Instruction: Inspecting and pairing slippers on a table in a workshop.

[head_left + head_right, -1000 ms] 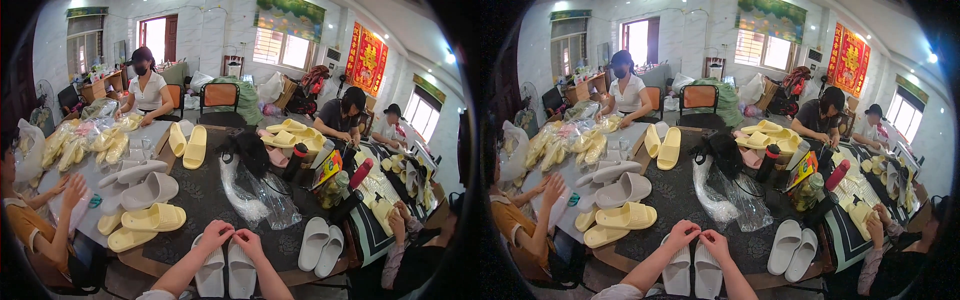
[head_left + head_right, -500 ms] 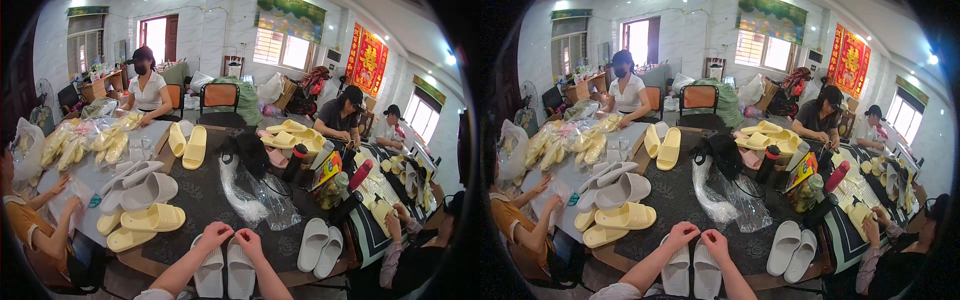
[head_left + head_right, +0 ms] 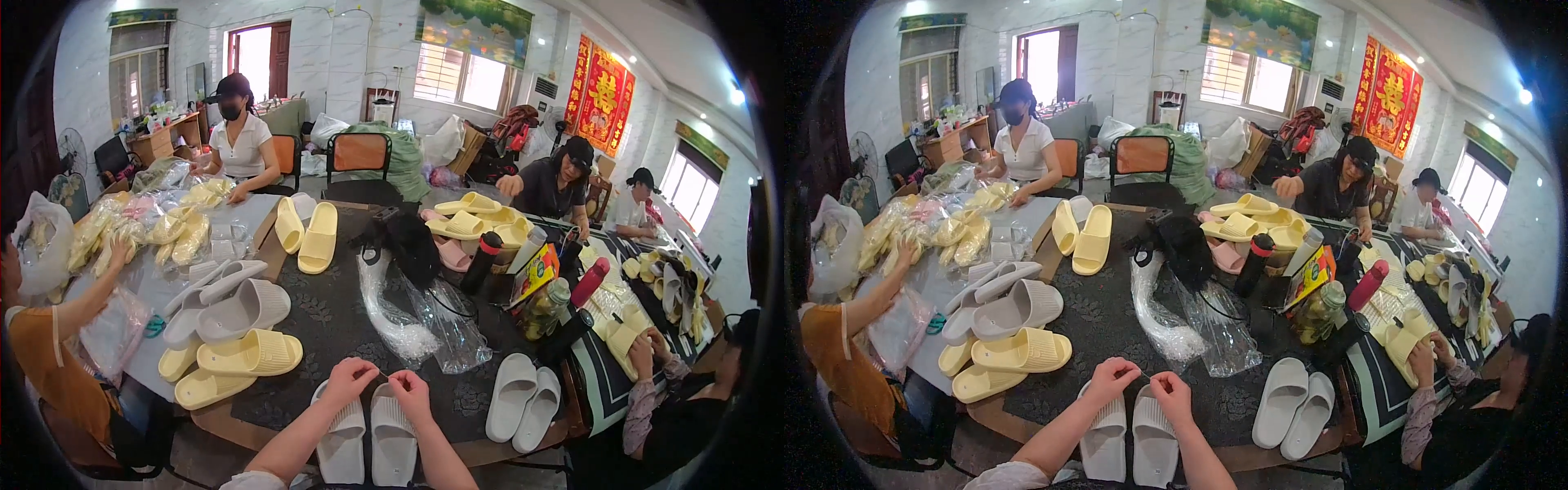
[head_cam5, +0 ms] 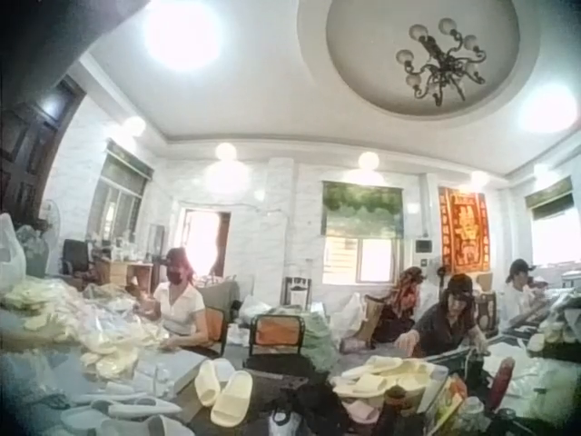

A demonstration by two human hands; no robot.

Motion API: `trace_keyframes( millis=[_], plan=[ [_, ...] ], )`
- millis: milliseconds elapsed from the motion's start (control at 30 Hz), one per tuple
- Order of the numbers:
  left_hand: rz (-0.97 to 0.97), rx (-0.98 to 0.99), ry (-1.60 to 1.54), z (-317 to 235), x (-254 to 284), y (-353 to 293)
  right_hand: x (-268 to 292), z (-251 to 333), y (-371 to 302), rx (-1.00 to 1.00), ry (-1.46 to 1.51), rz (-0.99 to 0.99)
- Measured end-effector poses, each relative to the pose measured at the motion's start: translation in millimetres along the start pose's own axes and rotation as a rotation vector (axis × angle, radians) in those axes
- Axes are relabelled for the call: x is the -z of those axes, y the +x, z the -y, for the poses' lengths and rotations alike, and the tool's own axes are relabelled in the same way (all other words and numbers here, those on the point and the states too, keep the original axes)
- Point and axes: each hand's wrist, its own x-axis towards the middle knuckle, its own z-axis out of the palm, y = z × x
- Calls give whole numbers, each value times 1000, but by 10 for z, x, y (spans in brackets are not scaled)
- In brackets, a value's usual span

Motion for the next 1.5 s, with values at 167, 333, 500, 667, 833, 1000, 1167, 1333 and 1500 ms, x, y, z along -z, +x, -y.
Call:
trace_keyframes(
  millis=[167,333,500,667,833,1000,1167,1333,1500],
  plan=[
    [200,-28,-125,-14,-21,-25,-3,12,-3,30,15,44],
    [15,9,-72,24,-21,-10,-3,30,-5,4,18,-61],
    [117,29,-153,17,0,-14,-8,60,-20,51,-12,31],
    [37,73,-133,61,-8,-6,-18,15,-3,39,29,-71],
    [102,120,-159,12,10,-27,-5,20,-13,36,7,34],
    [52,94,-123,58,-23,-18,-12,-2,11,15,-17,-49],
    [64,184,-177,75,12,-14,-7,2,17,61,-124,26],
    [103,207,-236,201,-52,-21,-40,-34,29,43,-42,-63],
    [78,353,-252,89,32,4,-14,12,8,49,-89,13]
  ],
)
